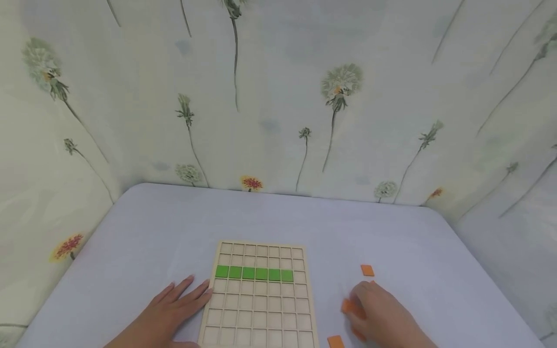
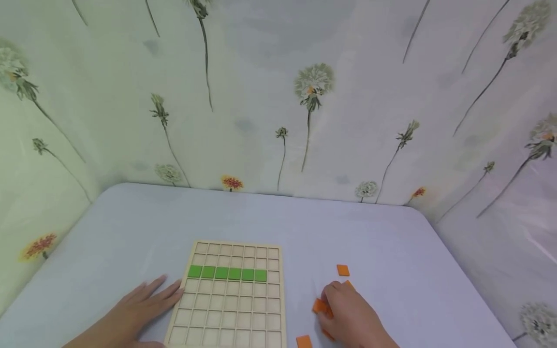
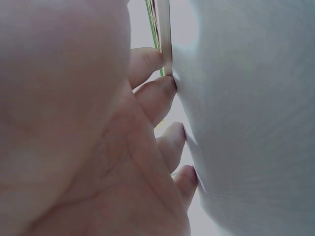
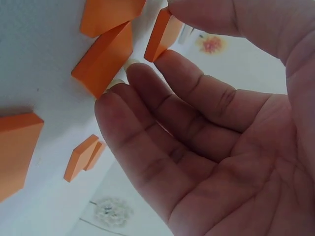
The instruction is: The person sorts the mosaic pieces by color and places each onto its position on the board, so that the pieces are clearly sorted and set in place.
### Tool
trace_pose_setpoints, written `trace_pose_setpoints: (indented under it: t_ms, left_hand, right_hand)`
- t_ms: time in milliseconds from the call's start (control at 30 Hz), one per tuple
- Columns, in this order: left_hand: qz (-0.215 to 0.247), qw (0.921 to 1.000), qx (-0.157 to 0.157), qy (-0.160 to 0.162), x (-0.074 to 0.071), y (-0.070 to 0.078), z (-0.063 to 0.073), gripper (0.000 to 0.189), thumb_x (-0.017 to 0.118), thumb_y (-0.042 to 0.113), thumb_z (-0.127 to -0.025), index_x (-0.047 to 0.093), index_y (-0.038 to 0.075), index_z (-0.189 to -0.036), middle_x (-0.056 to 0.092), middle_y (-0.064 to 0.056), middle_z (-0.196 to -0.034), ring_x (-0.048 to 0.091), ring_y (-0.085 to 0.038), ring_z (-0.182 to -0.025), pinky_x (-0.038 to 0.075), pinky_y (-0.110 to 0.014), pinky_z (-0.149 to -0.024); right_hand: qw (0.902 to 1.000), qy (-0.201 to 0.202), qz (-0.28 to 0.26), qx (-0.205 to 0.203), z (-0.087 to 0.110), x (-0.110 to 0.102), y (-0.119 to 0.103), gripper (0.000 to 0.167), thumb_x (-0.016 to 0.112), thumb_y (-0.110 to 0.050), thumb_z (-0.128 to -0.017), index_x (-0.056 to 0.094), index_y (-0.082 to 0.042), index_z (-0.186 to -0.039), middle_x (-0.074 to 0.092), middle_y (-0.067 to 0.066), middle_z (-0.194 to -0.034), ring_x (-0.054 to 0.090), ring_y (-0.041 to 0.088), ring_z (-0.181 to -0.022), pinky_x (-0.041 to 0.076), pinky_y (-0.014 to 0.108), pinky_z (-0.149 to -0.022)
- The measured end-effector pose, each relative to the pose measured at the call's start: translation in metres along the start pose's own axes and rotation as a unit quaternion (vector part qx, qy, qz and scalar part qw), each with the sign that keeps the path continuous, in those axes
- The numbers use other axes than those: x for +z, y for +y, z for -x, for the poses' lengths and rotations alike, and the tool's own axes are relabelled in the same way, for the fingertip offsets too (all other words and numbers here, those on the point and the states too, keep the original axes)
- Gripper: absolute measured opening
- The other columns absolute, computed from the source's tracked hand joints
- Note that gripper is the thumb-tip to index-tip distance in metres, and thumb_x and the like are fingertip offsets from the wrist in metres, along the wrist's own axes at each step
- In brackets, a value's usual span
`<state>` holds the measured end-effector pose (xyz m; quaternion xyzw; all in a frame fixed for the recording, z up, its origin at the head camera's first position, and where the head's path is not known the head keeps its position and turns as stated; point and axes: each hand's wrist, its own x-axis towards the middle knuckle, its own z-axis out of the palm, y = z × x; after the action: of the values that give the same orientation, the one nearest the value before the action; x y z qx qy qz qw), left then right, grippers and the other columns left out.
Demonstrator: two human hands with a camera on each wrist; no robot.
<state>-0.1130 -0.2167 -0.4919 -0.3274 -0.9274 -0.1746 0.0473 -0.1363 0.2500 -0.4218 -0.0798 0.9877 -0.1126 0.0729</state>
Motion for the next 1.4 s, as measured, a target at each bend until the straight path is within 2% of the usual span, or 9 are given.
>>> trace_pose_setpoints:
  t_ms: [67,300,500,567,733,900,1000,1100,1400]
  left_hand:
    - [-0.004,1.0,0.001,0.003,-0.001,0.0,0.002,0.091,0.061,0.076,-0.088,0.053,0.014,-0.155,0.05,-0.003,-0.159,0.044,-0.042,-0.144,0.011,-0.037,-0.12]
    - [-0.002,0.9999,0.011,0.012,0.0,0.0,0.002,0.091,0.062,0.076,-0.088,0.053,0.015,-0.155,0.05,-0.002,-0.16,0.045,-0.041,-0.144,-0.012,-0.016,-0.116]
    - [-0.002,1.0,0.007,-0.002,-0.001,0.001,0.0,0.092,0.059,0.078,-0.088,0.053,0.015,-0.155,0.048,-0.002,-0.161,0.044,-0.042,-0.144,0.003,-0.03,-0.122]
    - [0.0,0.9999,-0.002,-0.013,-0.002,0.002,-0.001,0.093,0.058,0.079,-0.088,0.052,0.016,-0.156,0.047,-0.002,-0.161,0.043,-0.042,-0.145,0.018,-0.043,-0.122]
    - [-0.008,0.9998,-0.007,-0.016,-0.004,0.003,-0.001,0.093,0.059,0.079,-0.088,0.051,0.017,-0.156,0.047,-0.001,-0.161,0.043,-0.04,-0.145,0.035,-0.058,-0.107]
    - [0.005,0.9997,-0.012,-0.019,-0.004,0.002,0.0,0.094,0.059,0.079,-0.087,0.05,0.017,-0.158,0.047,-0.002,-0.162,0.042,-0.041,-0.146,0.031,-0.056,-0.109]
    - [0.022,0.9995,-0.015,-0.018,-0.003,0.002,0.0,0.094,0.059,0.079,-0.087,0.051,0.017,-0.157,0.047,-0.002,-0.162,0.041,-0.043,-0.147,0.015,-0.042,-0.124]
    - [0.019,0.9997,-0.011,-0.013,-0.002,0.002,0.001,0.093,0.059,0.079,-0.087,0.051,0.017,-0.157,0.047,-0.002,-0.161,0.042,-0.042,-0.146,0.007,-0.032,-0.123]
    - [0.02,0.999,-0.022,-0.034,-0.007,0.003,-0.001,0.096,0.059,0.08,-0.087,0.05,0.016,-0.157,0.046,-0.002,-0.162,0.04,-0.041,-0.147,0.025,-0.052,-0.111]
  right_hand:
    - [1.0,-0.005,-0.001,0.004,-0.002,0.001,-0.002,0.016,0.077,-0.017,-0.089,0.061,-0.016,-0.085,0.05,-0.005,-0.074,0.046,0.011,-0.071,0.044,0.031,-0.068]
    - [0.9997,-0.005,0.022,0.005,-0.008,0.004,-0.001,0.013,0.078,-0.016,-0.087,0.067,-0.012,-0.093,0.055,-0.005,-0.081,0.048,0.014,-0.075,0.046,0.036,-0.071]
    - [0.9997,0.011,0.021,-0.008,-0.007,0.006,0.001,0.014,0.078,-0.021,-0.091,0.067,-0.012,-0.094,0.054,-0.007,-0.078,0.047,0.013,-0.073,0.045,0.035,-0.069]
    - [0.9995,0.017,0.024,-0.013,-0.006,0.007,0.001,0.014,0.078,-0.023,-0.093,0.067,-0.013,-0.093,0.052,-0.007,-0.077,0.046,0.013,-0.072,0.044,0.034,-0.068]
    - [0.9984,0.034,0.032,-0.032,-0.005,0.009,0.0,0.013,0.078,-0.023,-0.093,0.069,-0.013,-0.094,0.055,-0.007,-0.079,0.047,0.012,-0.074,0.046,0.035,-0.069]
    - [0.9952,0.064,0.041,-0.061,-0.004,0.012,0.001,0.009,0.078,-0.022,-0.093,0.071,-0.015,-0.094,0.058,-0.008,-0.084,0.05,0.011,-0.079,0.05,0.037,-0.075]
    - [0.9936,0.076,0.043,-0.072,-0.002,0.012,0.002,0.008,0.077,-0.023,-0.095,0.071,-0.017,-0.092,0.057,-0.01,-0.084,0.052,0.01,-0.081,0.052,0.037,-0.078]
    - [0.9939,0.071,0.04,-0.074,-0.002,0.012,0.002,0.009,0.076,-0.023,-0.097,0.071,-0.019,-0.091,0.055,-0.011,-0.082,0.052,0.009,-0.081,0.051,0.035,-0.077]
    - [0.9962,0.037,0.046,-0.064,0.001,0.008,-0.001,0.007,0.076,-0.021,-0.096,0.07,-0.021,-0.093,0.056,-0.012,-0.086,0.051,0.009,-0.084,0.049,0.032,-0.077]
